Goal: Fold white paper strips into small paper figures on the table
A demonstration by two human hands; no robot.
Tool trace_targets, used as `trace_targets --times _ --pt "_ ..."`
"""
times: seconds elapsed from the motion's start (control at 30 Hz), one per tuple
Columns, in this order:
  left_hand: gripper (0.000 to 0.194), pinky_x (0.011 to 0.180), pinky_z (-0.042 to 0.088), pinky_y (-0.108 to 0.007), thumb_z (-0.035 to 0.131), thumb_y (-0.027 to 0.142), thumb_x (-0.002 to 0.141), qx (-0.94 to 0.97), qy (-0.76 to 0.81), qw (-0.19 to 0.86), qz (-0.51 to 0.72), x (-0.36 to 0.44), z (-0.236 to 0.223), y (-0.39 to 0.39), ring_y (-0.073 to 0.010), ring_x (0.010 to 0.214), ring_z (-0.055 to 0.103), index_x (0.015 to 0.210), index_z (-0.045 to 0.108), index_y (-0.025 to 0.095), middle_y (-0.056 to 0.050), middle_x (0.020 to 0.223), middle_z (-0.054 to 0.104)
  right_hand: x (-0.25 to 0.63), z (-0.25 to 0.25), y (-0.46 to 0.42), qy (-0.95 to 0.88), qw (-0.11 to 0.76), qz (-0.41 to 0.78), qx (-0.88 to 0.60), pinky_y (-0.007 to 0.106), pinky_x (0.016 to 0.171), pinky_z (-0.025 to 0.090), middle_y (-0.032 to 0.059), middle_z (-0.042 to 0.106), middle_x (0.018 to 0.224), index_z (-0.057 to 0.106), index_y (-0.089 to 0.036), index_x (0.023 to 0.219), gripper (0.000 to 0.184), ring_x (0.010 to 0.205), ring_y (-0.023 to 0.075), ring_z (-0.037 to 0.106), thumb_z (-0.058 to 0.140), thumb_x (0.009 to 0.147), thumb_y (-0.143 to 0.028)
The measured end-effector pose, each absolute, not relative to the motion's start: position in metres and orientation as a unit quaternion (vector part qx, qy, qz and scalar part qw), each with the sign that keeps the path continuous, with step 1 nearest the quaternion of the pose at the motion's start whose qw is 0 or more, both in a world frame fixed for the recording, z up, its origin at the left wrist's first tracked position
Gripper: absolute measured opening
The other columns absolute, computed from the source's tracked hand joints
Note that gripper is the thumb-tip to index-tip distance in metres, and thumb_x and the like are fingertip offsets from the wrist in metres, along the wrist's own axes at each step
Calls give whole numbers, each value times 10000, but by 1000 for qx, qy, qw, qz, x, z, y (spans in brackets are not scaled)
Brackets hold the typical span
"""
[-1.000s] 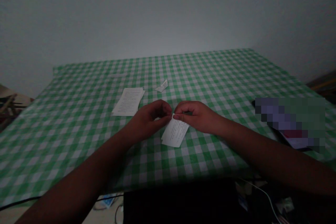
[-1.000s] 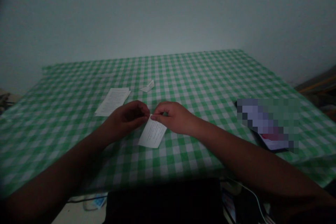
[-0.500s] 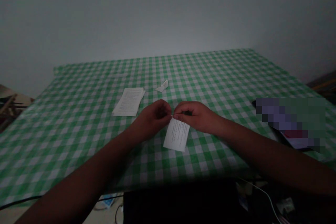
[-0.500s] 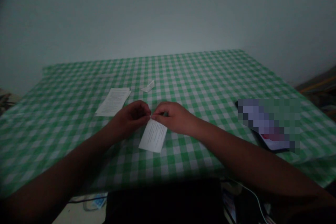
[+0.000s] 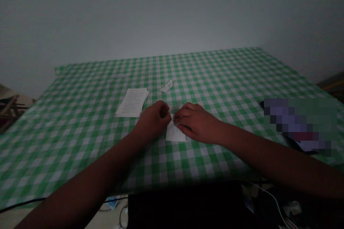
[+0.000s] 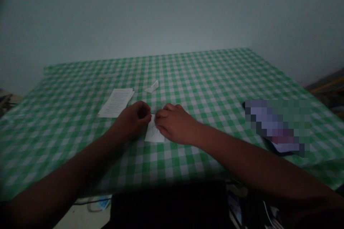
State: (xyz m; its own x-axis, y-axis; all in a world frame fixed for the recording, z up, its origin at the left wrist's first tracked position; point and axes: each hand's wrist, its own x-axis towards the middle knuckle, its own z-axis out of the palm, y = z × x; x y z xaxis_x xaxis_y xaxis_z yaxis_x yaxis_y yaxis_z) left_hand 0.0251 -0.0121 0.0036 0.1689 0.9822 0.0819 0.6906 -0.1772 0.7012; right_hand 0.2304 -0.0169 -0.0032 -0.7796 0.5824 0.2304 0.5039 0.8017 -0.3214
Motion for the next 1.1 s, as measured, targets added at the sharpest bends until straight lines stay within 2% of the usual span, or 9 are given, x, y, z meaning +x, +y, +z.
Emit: trace_targets --times 0.13,0.33,0.47,0.57,0.77,0.93,1.1 --pt "95 641 407 -331 632 171 756 746 558 235 277 25 -1 -10 -195 666 554 826 595 222 -16 715 622 229 -3 -19 -936 143 114 -302 458 889 368 88 680 1154 679 -186 1133 254 1069 284 482 496 982 -279" --pt "181 769 481 -372 615 179 794 800 561 145 158 19 -1 -6 -231 833 599 974 627 179 -56 850 668 228 1 -24 -936 113 97 -319 450 874 350 83 663 1199 662 -196 1205 302 1095 292 465 458 1001 -285" --pt "200 823 499 -371 668 249 811 812 535 171 157 9 3 -1 -219 873 619 995 656 171 -55 948 675 228 2 -24 -937 105 91 -320 447 872 337 78 655 1234 663 -207 1222 319 1108 298 459 455 1007 -319" --pt "119 869 493 -364 631 253 855 845 479 186 149 2 6 4 -204 908 621 933 692 186 -39 947 664 228 2 -24 -940 104 78 -317 451 855 326 76 658 1237 667 -212 1217 352 1113 311 460 458 1009 -405" --pt "165 889 485 -349 584 276 911 874 418 209 131 -7 7 8 -194 951 611 962 725 205 -41 996 622 229 3 -23 -936 106 76 -328 444 831 309 72 673 1215 670 -221 1203 393 1113 314 468 474 993 -489" --pt "147 904 469 -359 619 289 901 888 403 189 113 -5 9 5 -201 970 584 965 713 196 -48 1004 600 232 2 -19 -937 111 73 -323 442 847 308 72 666 1235 662 -219 1205 365 1131 315 462 476 1000 -456" --pt "212 884 473 -368 702 383 849 885 421 172 97 -1 12 -1 -221 974 569 952 699 198 -50 990 587 235 2 -15 -937 106 85 -322 436 857 329 70 654 1236 655 -229 1206 328 1121 310 455 562 955 -420"
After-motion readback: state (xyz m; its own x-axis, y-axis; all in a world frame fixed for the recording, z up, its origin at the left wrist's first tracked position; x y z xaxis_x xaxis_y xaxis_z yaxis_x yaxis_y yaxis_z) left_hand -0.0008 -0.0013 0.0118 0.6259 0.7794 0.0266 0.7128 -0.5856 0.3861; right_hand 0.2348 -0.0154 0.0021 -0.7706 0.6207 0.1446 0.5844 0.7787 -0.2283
